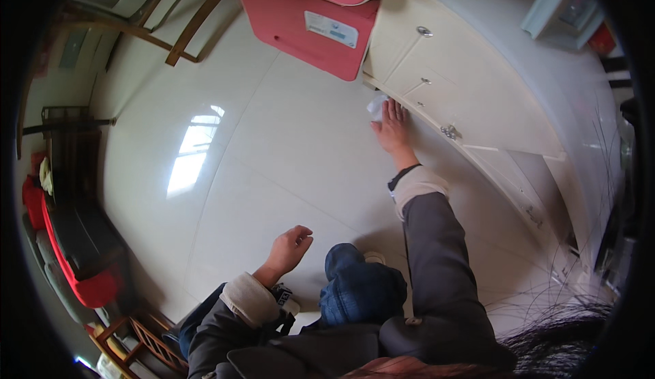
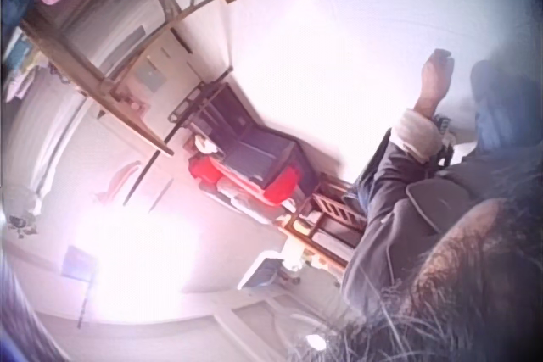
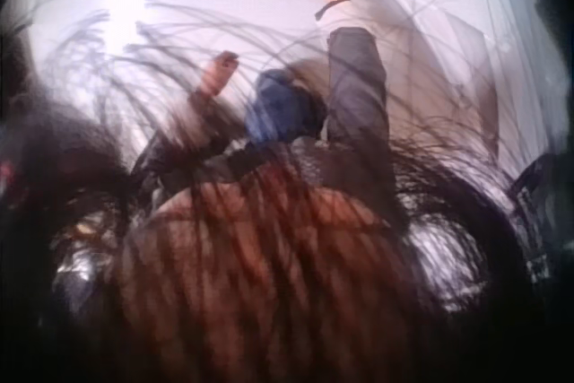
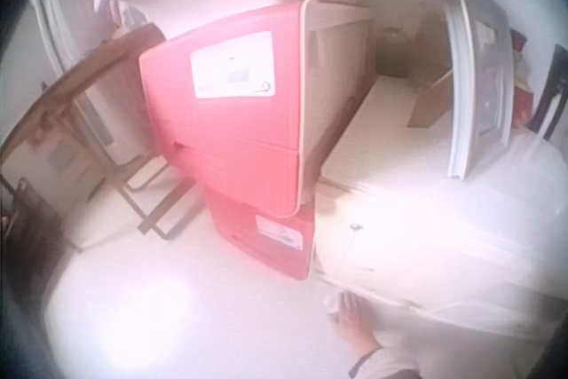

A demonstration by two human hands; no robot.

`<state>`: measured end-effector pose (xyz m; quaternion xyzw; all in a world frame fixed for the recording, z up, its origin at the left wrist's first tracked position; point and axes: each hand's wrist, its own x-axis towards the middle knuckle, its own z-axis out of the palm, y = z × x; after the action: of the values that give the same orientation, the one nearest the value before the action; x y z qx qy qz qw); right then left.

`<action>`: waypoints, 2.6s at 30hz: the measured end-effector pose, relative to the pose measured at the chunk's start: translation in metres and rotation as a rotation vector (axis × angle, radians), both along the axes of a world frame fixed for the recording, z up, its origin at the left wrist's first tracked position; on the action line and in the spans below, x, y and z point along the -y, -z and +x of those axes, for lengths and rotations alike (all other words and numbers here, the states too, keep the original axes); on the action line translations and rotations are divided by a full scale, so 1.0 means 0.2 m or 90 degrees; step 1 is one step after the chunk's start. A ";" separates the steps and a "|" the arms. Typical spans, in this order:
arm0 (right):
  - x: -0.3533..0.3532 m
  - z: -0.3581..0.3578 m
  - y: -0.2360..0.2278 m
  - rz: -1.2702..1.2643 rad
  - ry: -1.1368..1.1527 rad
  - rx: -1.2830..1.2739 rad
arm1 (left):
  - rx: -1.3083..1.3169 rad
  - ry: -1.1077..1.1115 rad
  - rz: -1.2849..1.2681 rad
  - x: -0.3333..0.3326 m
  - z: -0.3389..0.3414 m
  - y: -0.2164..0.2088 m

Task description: The person retrieves a wipe, then kneels and wipes the floor and the base of a white cabinet and a wooden table. The person moves around the room to clean different floor areas and furniture edges.

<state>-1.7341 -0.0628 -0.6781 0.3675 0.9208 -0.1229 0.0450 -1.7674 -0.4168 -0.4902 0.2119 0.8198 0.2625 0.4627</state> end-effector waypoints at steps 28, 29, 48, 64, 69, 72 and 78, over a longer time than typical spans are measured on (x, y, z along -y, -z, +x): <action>-0.01 0.16 -0.02 -0.032 -0.071 -0.084 | 0.003 -0.006 0.030 0.10 0.02 0.09; 0.04 0.19 -0.03 -0.049 -0.084 -0.023 | -0.001 0.004 0.042 0.10 0.02 0.08; -0.02 0.14 -0.06 -0.019 -0.030 0.016 | 0.001 -0.019 0.039 0.11 0.01 0.08; 0.01 0.13 -0.03 0.069 -0.038 -0.073 | -0.014 0.016 0.029 0.09 0.02 0.10; 0.59 0.22 -0.07 -0.261 -0.276 -0.174 | 0.007 0.018 0.067 0.06 0.02 0.10; 0.74 0.23 -0.08 -0.099 -0.516 -0.125 | 0.000 0.010 0.076 0.07 0.02 0.11; 0.08 -0.06 0.11 0.175 -0.064 -0.131 | 0.005 -0.019 0.018 0.17 0.00 0.11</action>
<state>-1.7466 -0.0789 -0.6992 0.3091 0.9459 -0.0304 -0.0941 -1.7672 -0.4509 -0.5114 0.2054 0.8173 0.2819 0.4587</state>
